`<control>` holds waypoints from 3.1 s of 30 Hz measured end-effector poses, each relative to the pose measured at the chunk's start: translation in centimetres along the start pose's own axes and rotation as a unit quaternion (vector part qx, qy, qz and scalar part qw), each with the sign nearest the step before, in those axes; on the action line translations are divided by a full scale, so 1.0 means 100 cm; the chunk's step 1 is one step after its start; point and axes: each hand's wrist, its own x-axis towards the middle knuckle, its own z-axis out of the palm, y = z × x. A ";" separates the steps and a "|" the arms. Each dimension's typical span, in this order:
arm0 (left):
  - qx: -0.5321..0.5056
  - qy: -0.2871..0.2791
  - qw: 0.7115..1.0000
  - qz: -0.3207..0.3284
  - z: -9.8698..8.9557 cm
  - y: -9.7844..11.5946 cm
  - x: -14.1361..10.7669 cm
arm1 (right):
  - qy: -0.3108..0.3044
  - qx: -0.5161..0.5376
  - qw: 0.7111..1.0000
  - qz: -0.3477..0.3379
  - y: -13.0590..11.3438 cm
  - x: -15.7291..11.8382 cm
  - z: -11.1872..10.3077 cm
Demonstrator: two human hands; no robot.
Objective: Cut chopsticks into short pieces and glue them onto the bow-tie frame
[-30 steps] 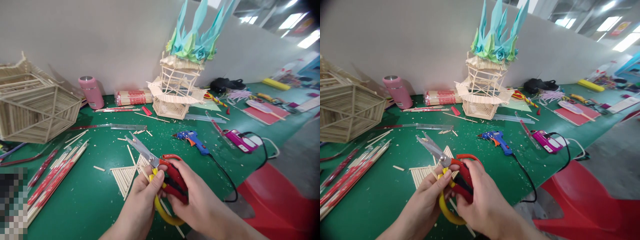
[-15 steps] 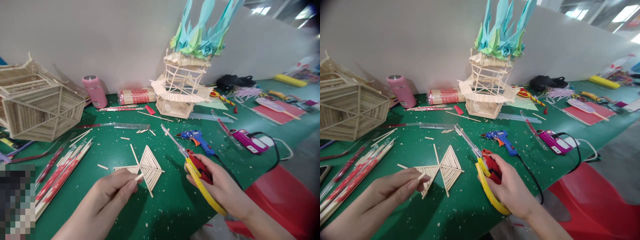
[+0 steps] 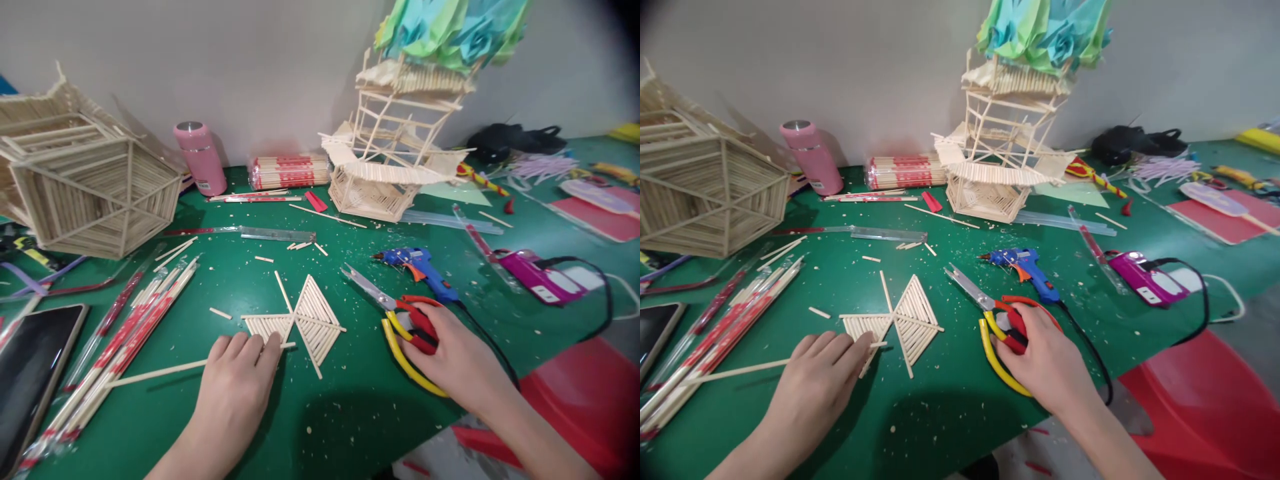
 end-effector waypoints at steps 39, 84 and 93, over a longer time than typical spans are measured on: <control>-0.085 0.005 0.996 0.031 0.011 -0.010 0.010 | -0.030 0.243 0.937 -0.249 -0.121 0.019 0.020; 0.018 -0.028 0.996 0.086 0.017 -0.026 0.033 | -0.042 0.297 0.942 -0.153 -0.108 0.024 0.033; 0.015 0.016 0.998 0.060 0.018 -0.021 0.038 | -0.055 0.297 0.941 -0.153 -0.107 0.022 0.032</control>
